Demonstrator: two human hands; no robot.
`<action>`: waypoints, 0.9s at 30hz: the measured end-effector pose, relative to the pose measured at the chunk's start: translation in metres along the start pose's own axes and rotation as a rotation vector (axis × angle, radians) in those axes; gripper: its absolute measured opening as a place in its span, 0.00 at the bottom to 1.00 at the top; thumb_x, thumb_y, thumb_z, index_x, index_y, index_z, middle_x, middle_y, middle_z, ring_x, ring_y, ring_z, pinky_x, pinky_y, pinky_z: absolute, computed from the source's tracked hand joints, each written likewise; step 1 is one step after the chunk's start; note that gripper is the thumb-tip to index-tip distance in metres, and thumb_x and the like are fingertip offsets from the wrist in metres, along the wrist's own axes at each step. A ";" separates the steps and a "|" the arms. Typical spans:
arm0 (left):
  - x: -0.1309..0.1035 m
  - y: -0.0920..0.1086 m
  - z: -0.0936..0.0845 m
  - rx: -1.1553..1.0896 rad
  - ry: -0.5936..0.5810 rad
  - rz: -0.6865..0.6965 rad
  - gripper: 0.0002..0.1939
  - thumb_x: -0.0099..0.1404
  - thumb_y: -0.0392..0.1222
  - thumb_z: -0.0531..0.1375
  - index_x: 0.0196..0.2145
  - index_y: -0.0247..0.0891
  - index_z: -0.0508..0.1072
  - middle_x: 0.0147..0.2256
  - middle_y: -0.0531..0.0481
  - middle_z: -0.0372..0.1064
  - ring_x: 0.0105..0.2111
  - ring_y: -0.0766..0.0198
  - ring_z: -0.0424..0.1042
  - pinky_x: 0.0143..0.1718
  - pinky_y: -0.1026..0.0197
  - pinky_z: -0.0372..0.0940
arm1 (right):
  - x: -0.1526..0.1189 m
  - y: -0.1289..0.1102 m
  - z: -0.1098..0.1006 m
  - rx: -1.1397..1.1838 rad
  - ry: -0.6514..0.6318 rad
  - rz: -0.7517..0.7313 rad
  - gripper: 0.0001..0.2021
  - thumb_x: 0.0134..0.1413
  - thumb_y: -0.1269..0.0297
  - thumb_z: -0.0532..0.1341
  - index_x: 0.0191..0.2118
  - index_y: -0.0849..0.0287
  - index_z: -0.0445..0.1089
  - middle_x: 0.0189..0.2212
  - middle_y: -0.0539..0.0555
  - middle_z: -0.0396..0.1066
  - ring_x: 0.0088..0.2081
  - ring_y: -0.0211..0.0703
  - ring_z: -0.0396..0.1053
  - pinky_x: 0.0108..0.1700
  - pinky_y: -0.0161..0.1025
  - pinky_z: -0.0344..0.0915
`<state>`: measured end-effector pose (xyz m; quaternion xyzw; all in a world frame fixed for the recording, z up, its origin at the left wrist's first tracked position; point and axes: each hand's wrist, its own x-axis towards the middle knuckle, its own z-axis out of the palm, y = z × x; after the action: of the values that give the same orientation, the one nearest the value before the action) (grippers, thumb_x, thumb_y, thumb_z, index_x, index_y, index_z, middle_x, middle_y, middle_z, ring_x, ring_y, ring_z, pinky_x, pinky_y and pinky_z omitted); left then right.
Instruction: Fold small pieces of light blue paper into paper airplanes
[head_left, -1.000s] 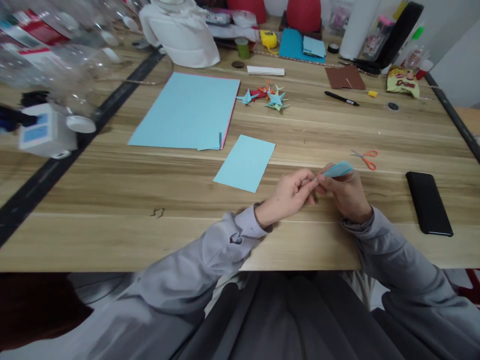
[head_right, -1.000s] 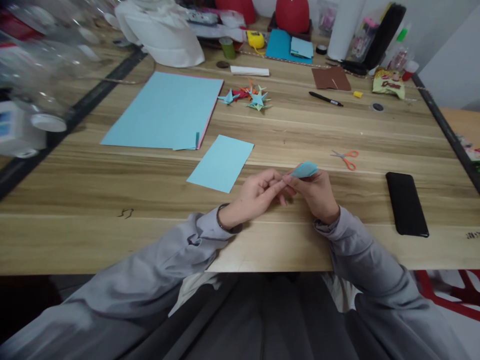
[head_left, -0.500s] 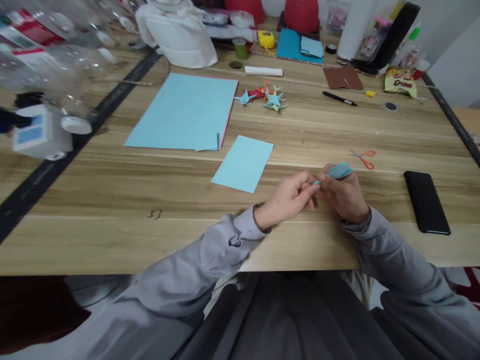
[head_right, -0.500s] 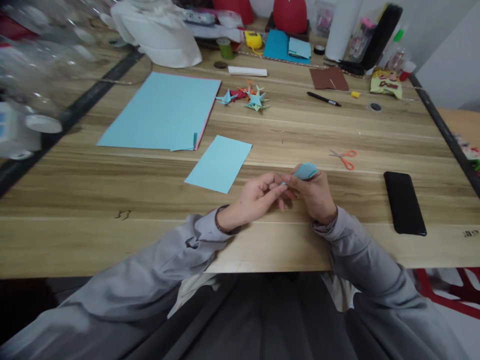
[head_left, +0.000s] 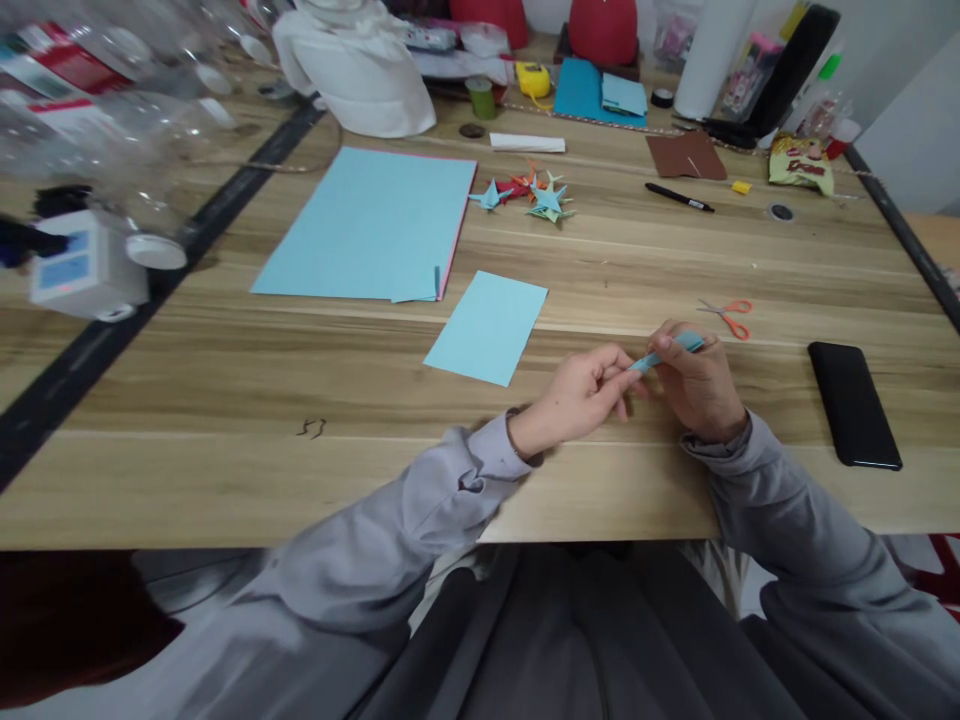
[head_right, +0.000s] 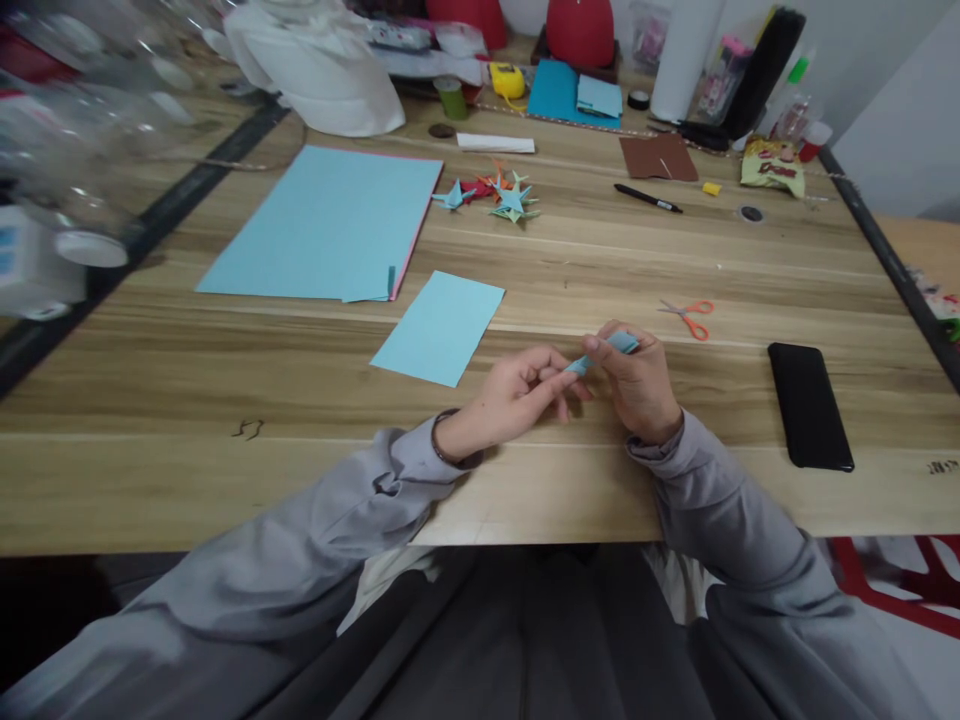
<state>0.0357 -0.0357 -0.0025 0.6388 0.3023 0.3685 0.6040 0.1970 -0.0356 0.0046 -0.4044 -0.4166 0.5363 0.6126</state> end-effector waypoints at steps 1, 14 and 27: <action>0.000 0.000 0.000 0.003 0.001 -0.003 0.16 0.67 0.52 0.58 0.31 0.36 0.65 0.31 0.42 0.79 0.19 0.70 0.72 0.20 0.69 0.62 | 0.001 0.000 -0.001 0.002 0.000 -0.007 0.18 0.37 0.55 0.76 0.19 0.56 0.68 0.21 0.45 0.62 0.25 0.33 0.59 0.27 0.34 0.59; 0.001 -0.002 -0.002 0.029 0.023 -0.019 0.17 0.68 0.53 0.57 0.32 0.36 0.65 0.32 0.43 0.79 0.18 0.70 0.72 0.20 0.69 0.61 | 0.002 -0.002 -0.005 0.047 -0.022 0.123 0.22 0.41 0.39 0.69 0.34 0.53 0.76 0.28 0.49 0.71 0.28 0.36 0.67 0.29 0.35 0.65; 0.002 -0.001 -0.005 0.108 0.070 0.028 0.16 0.69 0.49 0.56 0.33 0.34 0.73 0.30 0.45 0.79 0.22 0.69 0.73 0.27 0.66 0.65 | 0.002 0.000 -0.004 -0.094 -0.120 0.137 0.16 0.38 0.54 0.75 0.23 0.58 0.72 0.20 0.45 0.64 0.24 0.34 0.61 0.28 0.35 0.60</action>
<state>0.0325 -0.0309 -0.0033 0.6615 0.3337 0.3822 0.5523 0.2012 -0.0337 0.0032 -0.4275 -0.4487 0.5801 0.5286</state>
